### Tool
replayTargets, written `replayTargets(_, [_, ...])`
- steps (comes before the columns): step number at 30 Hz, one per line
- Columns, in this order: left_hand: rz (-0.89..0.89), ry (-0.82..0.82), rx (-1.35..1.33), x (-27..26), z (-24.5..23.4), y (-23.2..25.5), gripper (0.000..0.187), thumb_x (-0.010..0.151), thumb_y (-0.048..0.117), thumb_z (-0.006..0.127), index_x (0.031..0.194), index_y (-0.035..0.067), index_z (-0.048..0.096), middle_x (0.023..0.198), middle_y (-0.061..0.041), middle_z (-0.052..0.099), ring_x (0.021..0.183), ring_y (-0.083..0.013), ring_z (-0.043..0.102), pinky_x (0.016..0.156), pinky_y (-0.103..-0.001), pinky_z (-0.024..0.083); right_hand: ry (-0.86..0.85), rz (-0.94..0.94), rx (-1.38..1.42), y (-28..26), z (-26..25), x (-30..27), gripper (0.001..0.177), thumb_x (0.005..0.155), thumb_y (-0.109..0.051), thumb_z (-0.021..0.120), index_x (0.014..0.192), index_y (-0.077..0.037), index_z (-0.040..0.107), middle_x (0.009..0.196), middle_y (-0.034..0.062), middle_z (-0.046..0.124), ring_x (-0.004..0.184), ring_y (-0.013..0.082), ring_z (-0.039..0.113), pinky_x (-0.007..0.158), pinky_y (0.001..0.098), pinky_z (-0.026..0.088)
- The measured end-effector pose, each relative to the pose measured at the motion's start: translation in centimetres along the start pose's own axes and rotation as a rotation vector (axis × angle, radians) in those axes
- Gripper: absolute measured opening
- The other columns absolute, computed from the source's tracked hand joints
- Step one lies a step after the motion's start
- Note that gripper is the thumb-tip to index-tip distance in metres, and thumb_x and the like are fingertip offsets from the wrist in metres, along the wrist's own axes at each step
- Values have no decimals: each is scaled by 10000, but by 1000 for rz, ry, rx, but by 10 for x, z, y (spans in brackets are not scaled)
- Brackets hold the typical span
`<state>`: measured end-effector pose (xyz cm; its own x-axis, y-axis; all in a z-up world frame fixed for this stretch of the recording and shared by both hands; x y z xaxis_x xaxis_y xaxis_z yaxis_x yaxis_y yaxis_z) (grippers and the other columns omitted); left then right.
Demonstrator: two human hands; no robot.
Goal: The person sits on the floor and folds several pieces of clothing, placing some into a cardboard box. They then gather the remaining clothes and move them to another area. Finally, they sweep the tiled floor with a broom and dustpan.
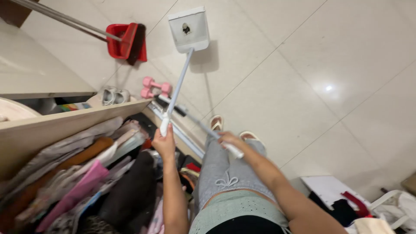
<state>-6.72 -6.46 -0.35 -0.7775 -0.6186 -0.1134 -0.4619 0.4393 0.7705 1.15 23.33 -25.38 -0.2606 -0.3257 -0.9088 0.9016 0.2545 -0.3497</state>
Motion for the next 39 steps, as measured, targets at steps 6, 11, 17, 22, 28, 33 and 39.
replayTargets(6, [80, -11, 34, 40, -29, 5, 327, 917, 297, 786, 886, -16, 699, 692, -120, 676, 602, -190, 628, 598, -364, 497, 74, 20, 249, -1, -115, -56, 601, 847, -38, 651, 1435, 29, 545, 674, 65, 617, 461, 119, 520, 384, 286, 416])
replayTargets(11, [44, -7, 60, 64, -39, -10, 317, 915, 276, 789, 863, -21, 692, 690, -118, 676, 596, -189, 616, 597, -368, 489, 566, -54, 139, -15, -162, -113, 782, 809, 55, 650, 1548, -19, 408, 664, 136, 598, 432, 196, 517, 385, 352, 418])
replayTargets(17, [64, 57, 4, 84, -36, -18, 314, 923, 257, 784, 848, -27, 673, 674, -100, 660, 593, -164, 568, 586, -352, 477, 522, -132, 445, -15, -117, -131, 876, 810, 73, 564, 1603, -124, 249, 634, 96, 549, 411, 178, 477, 371, 341, 402])
replayTargets(22, [36, 76, 0, 105, -31, -14, 339, 933, 266, 795, 841, -34, 667, 638, -104, 619, 584, -171, 499, 568, -365, 442, 159, -146, 513, -47, -54, -75, 795, 824, 27, 575, 1575, -147, 380, 638, 71, 560, 399, 140, 477, 340, 297, 379])
replayTargets(28, [133, 139, 26, 123, -29, 9, 348, 943, 257, 790, 807, -24, 636, 668, -64, 622, 587, -120, 545, 576, -347, 454, -110, -142, 745, -176, 61, 88, 630, 885, -24, 633, 1482, -81, 442, 687, 71, 550, 480, 143, 506, 403, 303, 416])
replayTargets(33, [58, 113, -13, 126, -40, 11, 345, 955, 258, 786, 835, -29, 637, 671, -55, 611, 596, -118, 512, 572, -338, 449, -19, -249, 835, -172, -9, 76, 678, 911, -43, 682, 1488, 89, 351, 729, 84, 565, 528, 155, 547, 434, 316, 454])
replayTargets(39, [32, 81, 19, 128, -36, 1, 343, 964, 252, 783, 858, -47, 653, 683, -58, 616, 584, -137, 520, 563, -347, 442, 676, -214, 401, -94, -114, -8, 824, 824, 20, 631, 1594, -84, 355, 643, 74, 598, 438, 167, 547, 402, 341, 469])
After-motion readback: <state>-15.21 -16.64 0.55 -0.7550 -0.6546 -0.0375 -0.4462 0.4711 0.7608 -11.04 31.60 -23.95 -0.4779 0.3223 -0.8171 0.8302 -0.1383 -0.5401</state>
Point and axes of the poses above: each hand's wrist, its own x-axis towards the middle knuckle, its own z-axis out of the palm, y = z × x, the point moved 8 cm from there along x, towards the middle knuckle
